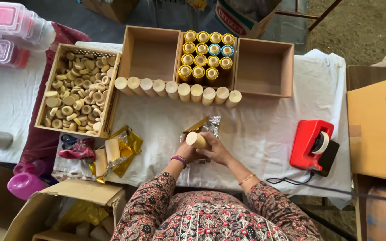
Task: The person wipes wooden candle holders with a red cloth, then wraps them in gold foil and places the foil-wrapped holders into a cardboard box with other finished gold-capped pieces.
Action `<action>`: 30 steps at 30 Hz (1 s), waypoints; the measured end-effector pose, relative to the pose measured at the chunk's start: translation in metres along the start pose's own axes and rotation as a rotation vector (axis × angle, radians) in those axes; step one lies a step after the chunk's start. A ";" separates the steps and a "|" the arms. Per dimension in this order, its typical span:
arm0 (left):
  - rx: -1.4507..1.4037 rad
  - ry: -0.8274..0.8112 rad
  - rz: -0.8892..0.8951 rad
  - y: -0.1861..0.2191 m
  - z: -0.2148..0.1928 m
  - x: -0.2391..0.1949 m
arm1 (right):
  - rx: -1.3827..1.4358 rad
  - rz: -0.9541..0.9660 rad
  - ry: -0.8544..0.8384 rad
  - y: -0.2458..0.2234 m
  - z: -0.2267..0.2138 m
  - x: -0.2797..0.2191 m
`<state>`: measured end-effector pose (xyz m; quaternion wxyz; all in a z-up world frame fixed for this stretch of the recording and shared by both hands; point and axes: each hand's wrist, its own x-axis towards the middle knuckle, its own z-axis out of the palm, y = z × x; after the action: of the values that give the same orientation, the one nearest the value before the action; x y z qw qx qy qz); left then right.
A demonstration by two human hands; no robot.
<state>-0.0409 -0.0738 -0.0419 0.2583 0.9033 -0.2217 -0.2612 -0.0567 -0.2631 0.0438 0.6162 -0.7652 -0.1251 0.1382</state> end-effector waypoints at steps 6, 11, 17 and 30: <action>-0.019 0.341 -0.050 -0.019 -0.033 -0.048 | -0.416 -0.020 0.060 0.034 0.006 -0.003; 0.025 0.373 -0.171 -0.024 -0.042 -0.085 | -0.621 0.067 -0.042 0.032 0.018 -0.003; -0.028 0.424 -0.205 -0.022 -0.030 -0.091 | -0.571 0.043 -0.127 0.037 0.010 -0.008; -0.216 0.528 -0.200 -0.004 -0.043 -0.019 | -0.721 0.050 -0.176 0.021 0.009 -0.022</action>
<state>-0.0287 -0.0453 -0.0062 0.3746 0.9246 -0.0278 -0.0637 -0.0797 -0.2674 0.0230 0.2902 -0.9211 -0.1996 0.1657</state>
